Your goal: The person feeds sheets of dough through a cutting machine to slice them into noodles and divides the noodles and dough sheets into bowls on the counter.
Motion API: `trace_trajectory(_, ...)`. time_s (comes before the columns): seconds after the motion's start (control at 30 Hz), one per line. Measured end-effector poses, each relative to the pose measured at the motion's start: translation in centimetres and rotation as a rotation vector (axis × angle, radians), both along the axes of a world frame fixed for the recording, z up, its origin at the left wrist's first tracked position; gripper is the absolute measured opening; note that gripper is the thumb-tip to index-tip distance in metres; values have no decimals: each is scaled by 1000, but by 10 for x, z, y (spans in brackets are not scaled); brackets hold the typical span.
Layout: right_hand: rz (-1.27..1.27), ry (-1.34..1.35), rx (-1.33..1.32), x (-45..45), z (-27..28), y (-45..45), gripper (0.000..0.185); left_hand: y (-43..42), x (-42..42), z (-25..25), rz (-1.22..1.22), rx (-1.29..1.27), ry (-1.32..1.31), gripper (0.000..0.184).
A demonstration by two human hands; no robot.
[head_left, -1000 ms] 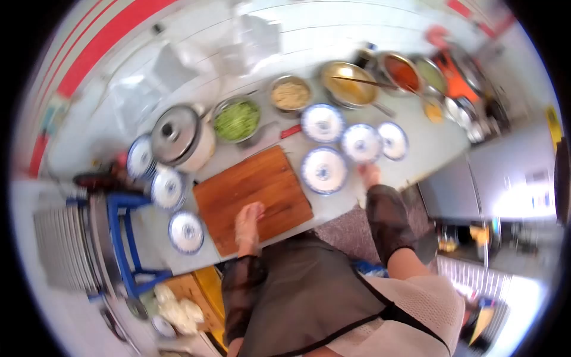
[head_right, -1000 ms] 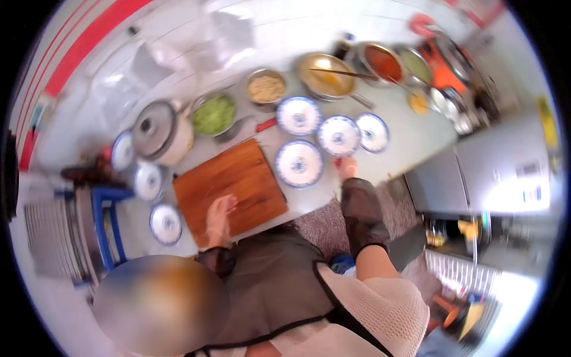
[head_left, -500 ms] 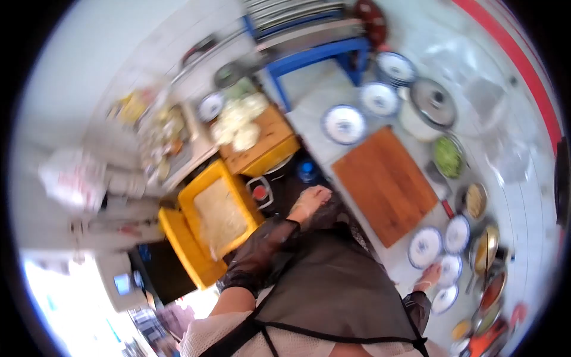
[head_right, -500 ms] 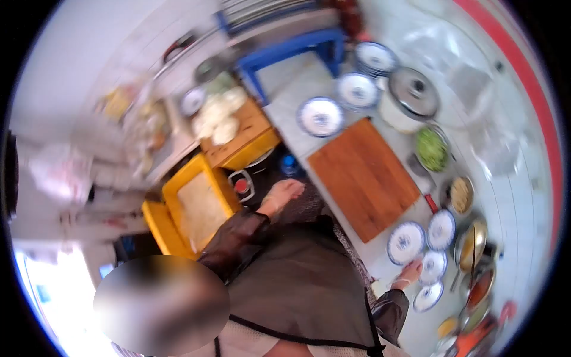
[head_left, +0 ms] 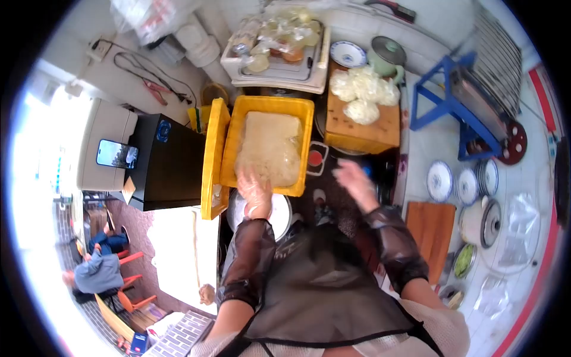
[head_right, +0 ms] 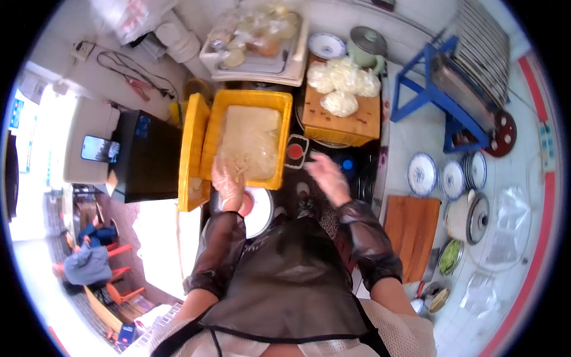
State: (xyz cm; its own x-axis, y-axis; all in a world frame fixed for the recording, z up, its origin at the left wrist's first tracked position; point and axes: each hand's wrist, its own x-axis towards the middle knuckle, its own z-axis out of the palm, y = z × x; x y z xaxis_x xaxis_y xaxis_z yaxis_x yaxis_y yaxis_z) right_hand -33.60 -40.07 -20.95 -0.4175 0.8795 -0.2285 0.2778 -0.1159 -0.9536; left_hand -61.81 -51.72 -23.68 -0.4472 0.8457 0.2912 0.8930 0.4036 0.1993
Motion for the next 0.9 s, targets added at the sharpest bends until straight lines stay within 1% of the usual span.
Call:
trace_trajectory(0.03,79,-29,-13,-41,-4,14,49,1,-12,-2,134,-57,9,71)
trace_trajectory(0.07,119,-147,-81,-90,38,22,63,2,-24,-7,267,-118,20,80)
trace_trajectory(0.1,188,-165,254,-119,-21,30,71,-2,-32,-24,289,-130,13,80)
trace_trajectory(0.13,200,-208,606,-148,-79,39,80,-5,-38,-52,354,-90,-284,86)
trace_trajectory(0.17,220,-204,596,-172,-106,45,80,-7,-45,-78,413,-41,-575,92)
trace_trajectory(0.2,250,-364,319,-197,-126,53,73,-15,-50,-102,302,-27,-499,88)
trace_trajectory(0.23,278,-525,28,-214,-152,53,66,-22,-52,-129,319,-40,-498,88)
trace_trajectory(0.27,291,-524,15,-226,-194,49,66,-26,-53,-154,245,-26,-684,84)
trace_trajectory(0.3,228,45,-445,-237,-242,39,56,-27,-53,-158,210,-17,-777,82)
trace_trajectory(0.33,137,621,-881,-243,-268,31,47,-28,-54,-164,179,-9,-870,80)
trace_trajectory(0.37,444,246,-332,-242,-227,25,41,-24,-46,-161,295,87,-1148,69)
trace_trajectory(0.4,715,-135,236,-238,-148,21,36,-19,-38,-161,359,141,-1295,65)
trace_trajectory(0.43,803,-197,211,-238,-79,18,26,-14,-29,-161,434,203,-1435,60)
trace_trajectory(0.47,756,-143,277,-231,-78,7,24,-7,-23,-162,359,196,-1334,50)
trace_trajectory(0.5,710,-80,346,-228,-78,-1,23,1,-23,-143,276,147,-1175,37)
trace_trajectory(0.53,712,-56,198,-224,-77,0,21,8,-22,-123,207,107,-1008,25)
trace_trajectory(0.57,722,-34,49,-216,-75,7,19,13,-23,-106,246,124,-1001,25)
trace_trajectory(0.6,701,56,136,-211,-55,20,17,12,-24,-94,341,57,-1008,20)
trace_trajectory(0.63,669,-13,20,-208,-44,27,14,8,-23,-77,442,-12,-1014,16)
trace_trajectory(0.67,564,59,-156,-210,-14,34,14,6,-20,-44,536,252,-1186,10)
trace_trajectory(0.7,507,88,-126,-209,-5,40,15,-3,-26,-3,591,274,-1166,10)
trace_trajectory(0.73,505,51,39,-206,0,49,15,-10,-32,38,669,147,-1211,10)
trace_trajectory(0.77,465,36,48,-199,-16,53,16,-22,-37,58,744,18,-1260,11)
trace_trajectory(0.8,461,-2,77,-195,-20,55,15,-43,-37,74,776,63,-1304,12)
trace_trajectory(0.83,424,-12,86,-196,-12,52,15,-63,-36,90,809,111,-1346,12)
trace_trajectory(0.87,346,116,-120,-197,-13,43,14,-84,-32,107,719,397,-1375,10)
trace_trajectory(0.9,363,64,-190,-198,-11,36,14,-107,-30,120,606,680,-1379,8)
